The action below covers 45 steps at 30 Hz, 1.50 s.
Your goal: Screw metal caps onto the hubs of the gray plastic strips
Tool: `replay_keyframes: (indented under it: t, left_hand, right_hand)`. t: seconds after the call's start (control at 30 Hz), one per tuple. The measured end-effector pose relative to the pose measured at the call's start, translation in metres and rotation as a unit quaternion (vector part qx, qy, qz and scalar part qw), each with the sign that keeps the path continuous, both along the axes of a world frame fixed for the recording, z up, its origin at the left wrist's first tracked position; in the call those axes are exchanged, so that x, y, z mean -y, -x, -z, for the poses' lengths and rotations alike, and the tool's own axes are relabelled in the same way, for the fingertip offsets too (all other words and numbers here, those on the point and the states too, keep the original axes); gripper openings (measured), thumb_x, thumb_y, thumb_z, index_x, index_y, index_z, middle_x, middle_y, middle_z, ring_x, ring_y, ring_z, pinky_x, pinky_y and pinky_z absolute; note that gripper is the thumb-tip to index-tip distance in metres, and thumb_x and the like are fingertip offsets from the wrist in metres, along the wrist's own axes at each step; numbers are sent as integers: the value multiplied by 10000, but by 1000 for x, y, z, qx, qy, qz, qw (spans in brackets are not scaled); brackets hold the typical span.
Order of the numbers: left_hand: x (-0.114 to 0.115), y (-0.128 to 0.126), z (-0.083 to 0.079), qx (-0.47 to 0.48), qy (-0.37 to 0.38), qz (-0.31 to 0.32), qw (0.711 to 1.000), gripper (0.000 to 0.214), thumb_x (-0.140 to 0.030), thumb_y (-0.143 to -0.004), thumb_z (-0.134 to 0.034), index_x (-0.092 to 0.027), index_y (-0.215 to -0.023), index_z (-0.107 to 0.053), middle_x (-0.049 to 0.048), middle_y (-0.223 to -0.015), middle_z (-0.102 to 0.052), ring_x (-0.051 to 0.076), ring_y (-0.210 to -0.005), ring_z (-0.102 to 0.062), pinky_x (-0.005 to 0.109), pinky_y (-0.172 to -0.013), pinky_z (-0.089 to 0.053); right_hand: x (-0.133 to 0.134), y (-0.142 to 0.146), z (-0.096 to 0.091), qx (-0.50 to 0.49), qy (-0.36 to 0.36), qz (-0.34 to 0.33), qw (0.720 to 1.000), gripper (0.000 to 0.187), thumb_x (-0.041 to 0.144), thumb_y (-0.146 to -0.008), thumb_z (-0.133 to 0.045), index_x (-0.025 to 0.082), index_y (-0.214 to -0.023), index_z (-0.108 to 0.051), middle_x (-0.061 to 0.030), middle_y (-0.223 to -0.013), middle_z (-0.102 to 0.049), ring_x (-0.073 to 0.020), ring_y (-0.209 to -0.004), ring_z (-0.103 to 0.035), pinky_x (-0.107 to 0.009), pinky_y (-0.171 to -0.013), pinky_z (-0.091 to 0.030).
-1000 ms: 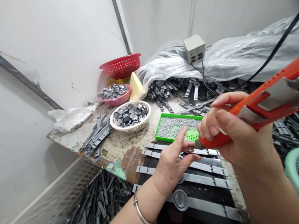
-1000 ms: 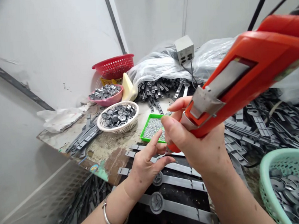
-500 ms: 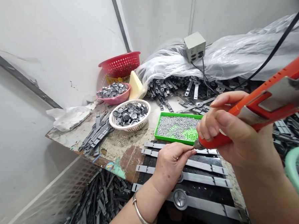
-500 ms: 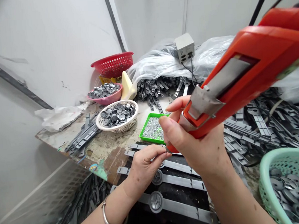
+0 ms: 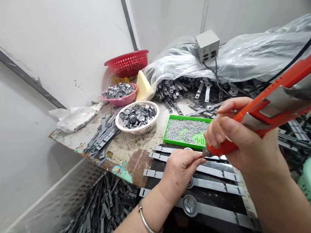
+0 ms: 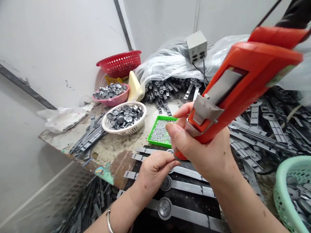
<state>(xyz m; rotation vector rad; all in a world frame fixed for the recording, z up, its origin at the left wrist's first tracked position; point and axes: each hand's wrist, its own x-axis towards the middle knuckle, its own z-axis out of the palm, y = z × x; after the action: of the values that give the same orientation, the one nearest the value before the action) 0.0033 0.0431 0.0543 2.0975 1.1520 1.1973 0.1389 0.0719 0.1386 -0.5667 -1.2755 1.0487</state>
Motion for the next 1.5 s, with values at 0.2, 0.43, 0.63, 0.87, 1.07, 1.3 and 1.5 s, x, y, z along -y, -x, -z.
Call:
replay_keyframes:
  t: [0.2,0.43,0.63,0.87,1.07,1.3,1.5]
  left_hand:
    - [9,9,8,-148,9,-82,985,349,-389,-800,-687,-128,-1017,-607,116,-1086,-637,246,-1059,-572,396,-938,-447]
    - [20,9,33,-342,84,-107,930,803,-621,-863,-454,-6,-1371,-368,231,-1477,-286,338,-1392,-192,489,-1112,-259]
    - [14,7,48,-370,75,-101,921,938,-736,-847,-257,19,-1400,-320,229,-1498,-217,328,-1406,-106,481,-1140,-186]
    - [16,4,52,-378,71,-105,917,936,-743,-836,-280,2,-1398,-342,214,-1499,-226,324,-1407,-120,478,-1143,-174]
    - [16,5,48,-369,93,-99,919,916,-733,-842,-290,-17,-1412,-327,188,-1508,-220,306,-1413,-111,462,-1144,-174]
    - [15,3,46,-376,102,-99,916,924,-738,-834,-302,-14,-1407,-339,190,-1506,-223,309,-1413,-106,465,-1148,-165]
    - [16,4,46,-367,99,-96,920,918,-734,-834,-311,-14,-1403,-346,194,-1505,-225,312,-1412,-115,467,-1146,-174]
  right_hand:
    - [-5,-1,-1,-3,4,14,1000,171,235,-767,-687,227,-858,-543,75,-499,-514,-101,-389,-489,-261,-400,-452]
    - [-15,17,-6,80,53,92,991,201,305,-719,-705,216,-820,-556,62,-460,-511,-124,-381,-497,-275,-385,-456]
    - [-24,39,14,150,110,161,969,259,379,-696,-701,196,-809,-558,50,-477,-520,-135,-398,-521,-276,-392,-462]
    - [-37,44,47,180,130,194,956,335,454,-692,-708,175,-830,-584,27,-547,-553,-131,-421,-538,-266,-392,-458]
    - [-39,51,52,161,144,216,952,308,429,-687,-703,173,-803,-575,36,-501,-533,-130,-415,-530,-270,-403,-480]
    - [-41,52,53,161,139,212,954,292,403,-682,-706,171,-782,-561,39,-483,-541,-142,-415,-544,-285,-421,-496]
    - [-37,51,53,157,151,211,953,296,397,-679,-716,165,-784,-564,30,-483,-558,-143,-420,-548,-272,-406,-484]
